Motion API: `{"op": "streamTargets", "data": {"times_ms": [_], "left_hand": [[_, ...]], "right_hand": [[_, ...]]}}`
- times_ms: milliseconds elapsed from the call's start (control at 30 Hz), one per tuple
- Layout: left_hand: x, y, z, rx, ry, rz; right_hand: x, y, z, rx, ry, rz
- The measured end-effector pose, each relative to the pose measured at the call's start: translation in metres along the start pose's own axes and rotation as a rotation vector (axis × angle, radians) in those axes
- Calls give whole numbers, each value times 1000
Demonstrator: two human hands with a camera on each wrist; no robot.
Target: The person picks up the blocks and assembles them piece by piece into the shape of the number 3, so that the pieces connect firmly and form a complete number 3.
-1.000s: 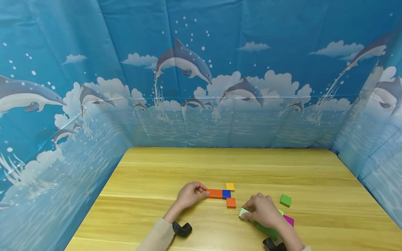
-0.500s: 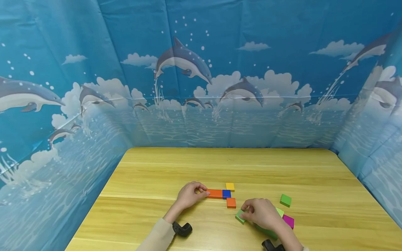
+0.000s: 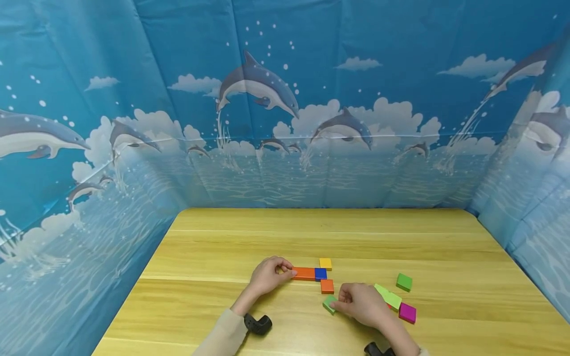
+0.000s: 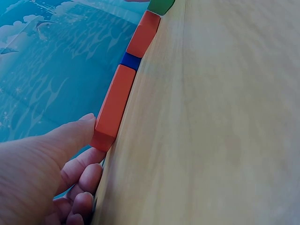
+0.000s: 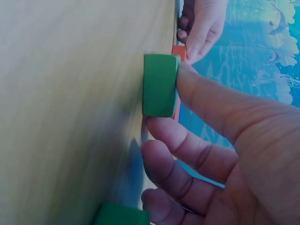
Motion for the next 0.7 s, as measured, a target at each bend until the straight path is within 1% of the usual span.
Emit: {"op": "streamTargets", "data": {"times_ms": [233, 367, 567, 700], "left_hand": [[-1, 0, 0, 0, -5, -5], [0, 0, 0, -2, -2, -5], [0, 1, 0, 6, -6, -13], [1, 0, -1, 10, -5, -13]], "right_hand": [[4, 2, -1, -25, 23, 42], [6, 4, -1, -44, 20, 67], [10, 5, -1, -64, 12, 77], [10, 5, -1, -58, 22, 77]]}}
Point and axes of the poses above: each hand's wrist, its own z-axis away from the middle knuckle, its own y-axis out of the palm, x = y × z, the point moved 2 cm from there along -z, towards the middle knuckle, and after that the axes turned 11 degrees about -x, right-handed, at the moved point
